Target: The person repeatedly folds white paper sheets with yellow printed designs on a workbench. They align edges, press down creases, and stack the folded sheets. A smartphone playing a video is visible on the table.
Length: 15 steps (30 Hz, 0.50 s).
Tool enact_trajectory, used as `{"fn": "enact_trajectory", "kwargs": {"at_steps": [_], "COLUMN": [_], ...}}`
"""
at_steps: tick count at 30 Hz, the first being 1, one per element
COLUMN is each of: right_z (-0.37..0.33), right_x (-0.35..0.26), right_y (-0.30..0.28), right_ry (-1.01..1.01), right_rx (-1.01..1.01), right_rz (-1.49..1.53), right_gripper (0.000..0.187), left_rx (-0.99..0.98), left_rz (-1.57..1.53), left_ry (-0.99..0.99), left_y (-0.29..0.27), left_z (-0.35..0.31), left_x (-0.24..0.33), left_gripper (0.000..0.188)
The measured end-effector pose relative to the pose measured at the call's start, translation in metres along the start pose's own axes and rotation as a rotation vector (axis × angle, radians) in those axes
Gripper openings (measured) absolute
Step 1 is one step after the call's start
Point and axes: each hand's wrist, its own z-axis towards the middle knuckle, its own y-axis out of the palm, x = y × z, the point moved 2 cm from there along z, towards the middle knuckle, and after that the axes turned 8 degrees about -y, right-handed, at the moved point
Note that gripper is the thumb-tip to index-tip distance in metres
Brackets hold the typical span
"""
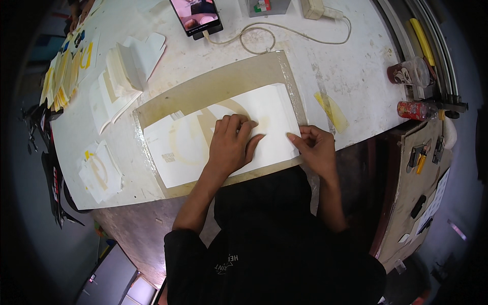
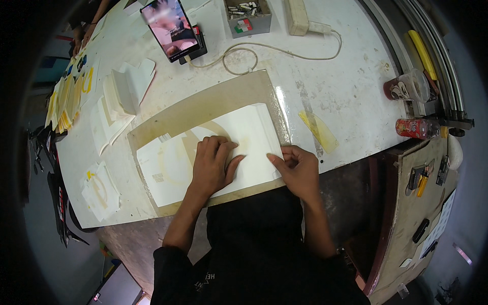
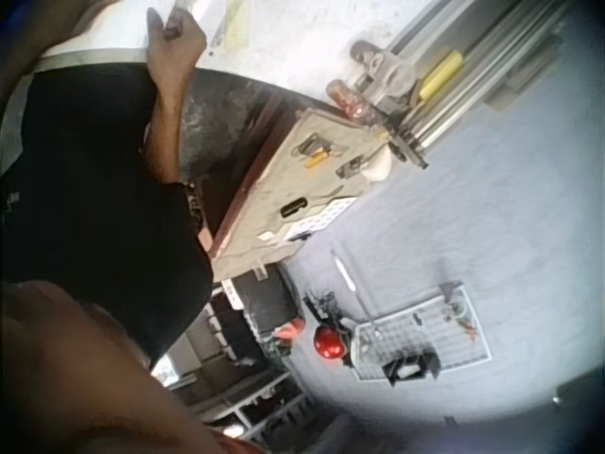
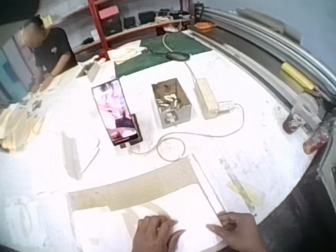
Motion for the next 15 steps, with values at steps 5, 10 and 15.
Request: {"fn": "enact_trajectory", "kwargs": {"at_steps": [5, 10, 15], "right_z": [-0.012, -0.025, -0.03], "right_x": [-0.018, -0.005, 0.001], "right_y": [0.002, 0.014, 0.025], "right_ry": [-0.261, -0.479, -0.562], "right_rx": [0.204, 0.167, 0.219], "right_rz": [-0.377, -0.448, -0.499], "right_gripper": [0.03, 0.028, 0.027], "left_rx": [0.003, 0.052, 0.03], "left_rz": [-0.013, 0.0, 0.002], "left_ry": [0.006, 0.055, 0.038], "left_y": [0.002, -0.001, 0.0], "left_z": [0.0, 0.003, 0.002], "left_x": [0.0, 0.002, 0.002], "left_gripper": [0.034, 0.029, 0.031]}}
